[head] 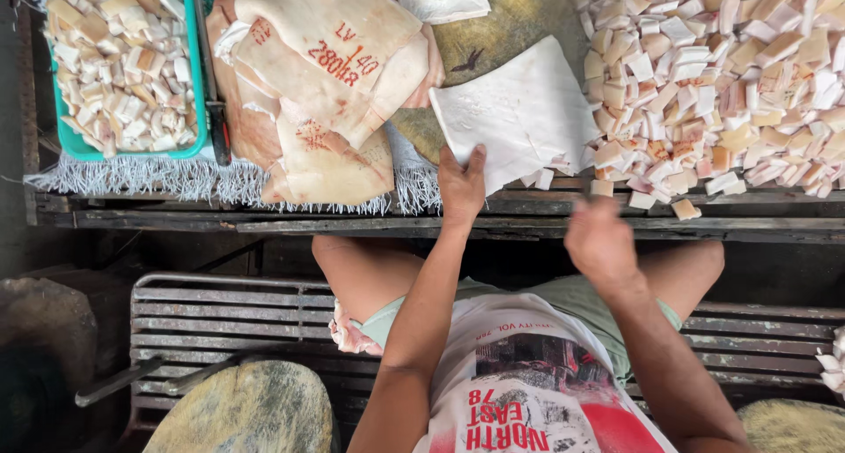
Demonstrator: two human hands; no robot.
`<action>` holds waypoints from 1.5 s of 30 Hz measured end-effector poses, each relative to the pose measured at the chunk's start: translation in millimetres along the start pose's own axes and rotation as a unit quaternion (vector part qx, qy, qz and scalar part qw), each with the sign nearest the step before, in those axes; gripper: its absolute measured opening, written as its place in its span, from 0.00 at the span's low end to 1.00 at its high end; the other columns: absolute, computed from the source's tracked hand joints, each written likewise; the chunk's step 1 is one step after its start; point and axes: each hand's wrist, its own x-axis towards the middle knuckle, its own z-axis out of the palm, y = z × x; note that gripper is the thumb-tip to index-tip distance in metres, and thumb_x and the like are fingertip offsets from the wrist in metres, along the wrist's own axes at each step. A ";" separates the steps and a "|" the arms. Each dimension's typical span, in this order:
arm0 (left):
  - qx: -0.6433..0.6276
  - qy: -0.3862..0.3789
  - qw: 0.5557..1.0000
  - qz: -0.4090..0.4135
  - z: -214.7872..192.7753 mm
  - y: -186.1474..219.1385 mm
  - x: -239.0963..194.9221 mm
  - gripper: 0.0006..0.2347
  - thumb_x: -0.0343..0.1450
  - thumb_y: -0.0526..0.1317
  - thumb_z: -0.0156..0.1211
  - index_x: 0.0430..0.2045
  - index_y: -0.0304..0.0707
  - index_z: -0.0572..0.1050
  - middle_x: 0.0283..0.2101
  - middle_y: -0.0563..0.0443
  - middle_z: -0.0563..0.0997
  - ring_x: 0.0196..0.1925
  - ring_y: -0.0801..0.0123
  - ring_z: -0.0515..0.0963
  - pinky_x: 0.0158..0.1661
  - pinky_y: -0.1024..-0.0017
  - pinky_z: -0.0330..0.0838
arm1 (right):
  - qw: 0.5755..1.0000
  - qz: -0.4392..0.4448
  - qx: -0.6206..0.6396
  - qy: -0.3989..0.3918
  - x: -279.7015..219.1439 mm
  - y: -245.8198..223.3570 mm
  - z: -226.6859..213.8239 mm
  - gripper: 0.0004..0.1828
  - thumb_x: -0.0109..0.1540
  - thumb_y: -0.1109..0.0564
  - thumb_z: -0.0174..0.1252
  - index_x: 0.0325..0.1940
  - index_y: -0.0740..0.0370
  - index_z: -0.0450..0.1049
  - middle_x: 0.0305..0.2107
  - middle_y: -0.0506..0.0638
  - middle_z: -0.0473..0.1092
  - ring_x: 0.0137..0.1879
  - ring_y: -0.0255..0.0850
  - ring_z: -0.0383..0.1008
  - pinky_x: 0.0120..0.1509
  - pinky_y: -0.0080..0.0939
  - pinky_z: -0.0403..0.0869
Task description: The person cuts slabs of processed animal skin into small cubes using a large cleaver on a wooden cutting board, placing the pieces onto a pile.
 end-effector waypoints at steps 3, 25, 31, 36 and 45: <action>-0.022 0.028 0.996 0.076 3.9 -7.3 3.3 0.18 0.74 0.44 0.63 0.42 0.20 0.70 0.38 0.36 0.83 0.39 0.64 0.82 0.42 0.67 0.77 | 0.990 0.035 -0.044 -0.132 6.7 7.9 17.5 0.16 0.72 0.50 0.46 0.47 0.69 0.60 0.17 0.69 0.71 0.27 0.67 0.76 0.29 0.64 0.75; -0.163 -0.090 0.981 -0.048 1.1 31.1 34.5 0.13 0.69 0.39 0.68 0.42 0.25 0.79 0.41 0.40 0.86 0.40 0.62 0.85 0.42 0.67 0.80 | 0.988 0.025 0.029 -0.150 34.6 13.8 35.7 0.17 0.71 0.52 0.47 0.48 0.73 0.61 0.22 0.75 0.72 0.34 0.70 0.77 0.37 0.64 0.75; -0.152 -0.057 0.987 0.009 -6.2 22.9 -11.5 0.15 0.71 0.41 0.68 0.45 0.25 0.79 0.43 0.44 0.85 0.44 0.69 0.82 0.47 0.72 0.76 | 0.992 -0.012 0.025 -0.122 73.8 -3.9 52.3 0.15 0.71 0.53 0.47 0.48 0.72 0.62 0.21 0.73 0.72 0.33 0.69 0.76 0.36 0.64 0.74; -0.220 0.029 0.975 -0.025 -7.7 4.0 0.5 0.15 0.71 0.39 0.68 0.46 0.25 0.78 0.44 0.45 0.84 0.42 0.69 0.81 0.45 0.70 0.76 | 0.992 -0.001 0.108 -0.064 47.7 -1.2 36.1 0.15 0.72 0.52 0.48 0.45 0.70 0.64 0.23 0.73 0.71 0.34 0.72 0.74 0.40 0.68 0.71; -0.330 0.098 0.938 -0.046 -15.9 -12.8 2.7 0.16 0.71 0.37 0.68 0.48 0.23 0.77 0.46 0.42 0.84 0.44 0.65 0.81 0.46 0.69 0.76 | 0.988 0.054 0.143 0.002 -9.8 -8.7 -24.2 0.17 0.74 0.49 0.48 0.49 0.69 0.63 0.23 0.70 0.71 0.33 0.71 0.74 0.36 0.66 0.71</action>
